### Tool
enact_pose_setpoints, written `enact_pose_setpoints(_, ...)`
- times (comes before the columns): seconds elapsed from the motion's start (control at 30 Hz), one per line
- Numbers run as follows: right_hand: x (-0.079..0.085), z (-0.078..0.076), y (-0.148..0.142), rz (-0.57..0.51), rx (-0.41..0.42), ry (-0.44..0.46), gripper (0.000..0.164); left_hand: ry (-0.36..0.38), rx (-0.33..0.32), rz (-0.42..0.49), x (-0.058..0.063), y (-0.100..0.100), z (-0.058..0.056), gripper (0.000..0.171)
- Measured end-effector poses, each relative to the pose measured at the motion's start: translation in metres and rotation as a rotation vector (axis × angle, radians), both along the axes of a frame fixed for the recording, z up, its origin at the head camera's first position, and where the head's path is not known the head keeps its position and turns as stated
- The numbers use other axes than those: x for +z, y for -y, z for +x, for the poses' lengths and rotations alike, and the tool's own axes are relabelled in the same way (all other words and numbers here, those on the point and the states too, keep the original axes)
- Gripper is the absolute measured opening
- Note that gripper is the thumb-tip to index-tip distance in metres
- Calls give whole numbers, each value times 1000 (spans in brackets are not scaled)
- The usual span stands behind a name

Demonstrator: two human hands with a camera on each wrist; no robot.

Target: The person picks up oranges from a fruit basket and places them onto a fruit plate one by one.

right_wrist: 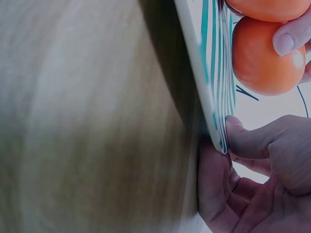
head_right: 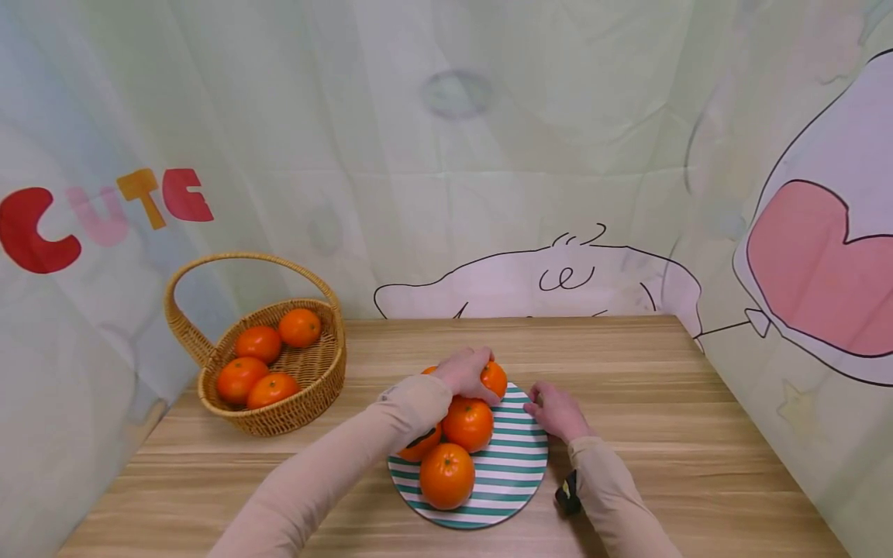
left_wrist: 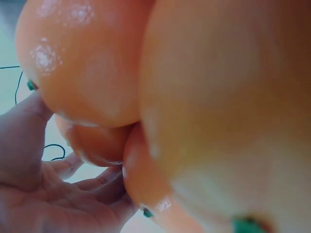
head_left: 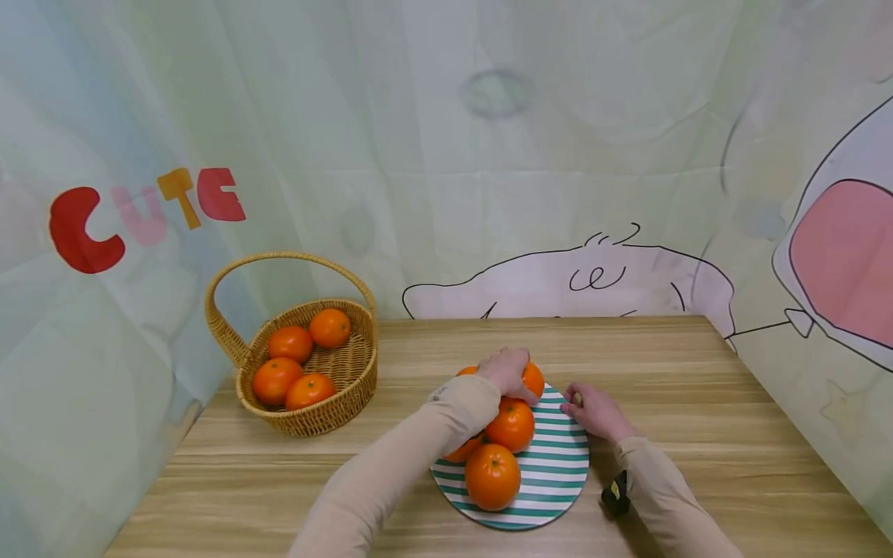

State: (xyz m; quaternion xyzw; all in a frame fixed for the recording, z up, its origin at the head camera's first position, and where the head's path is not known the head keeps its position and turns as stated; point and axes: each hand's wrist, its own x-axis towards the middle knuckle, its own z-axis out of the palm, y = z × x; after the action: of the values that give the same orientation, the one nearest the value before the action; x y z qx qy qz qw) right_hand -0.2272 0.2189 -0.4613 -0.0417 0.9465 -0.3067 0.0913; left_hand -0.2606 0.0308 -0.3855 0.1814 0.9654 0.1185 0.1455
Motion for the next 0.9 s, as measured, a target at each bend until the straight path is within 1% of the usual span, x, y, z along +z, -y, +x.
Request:
enact_pose_setpoints(0.1,1,0,1,-2,-5,6,11,-13,-8,-13,0,0,1,63)
enact_pose_setpoints(0.37,2,1,1,1,-5,6,12,-31,-3,-39,0,-1,4,61)
enact_pose_setpoints(0.67,2,0,0,2,7,1,11,-24,1,-58,0,-2,3,62)
enact_pose_setpoints(0.9,1,0,0,4,12,-10,10,-22,6,-57,-1,-2,4,65)
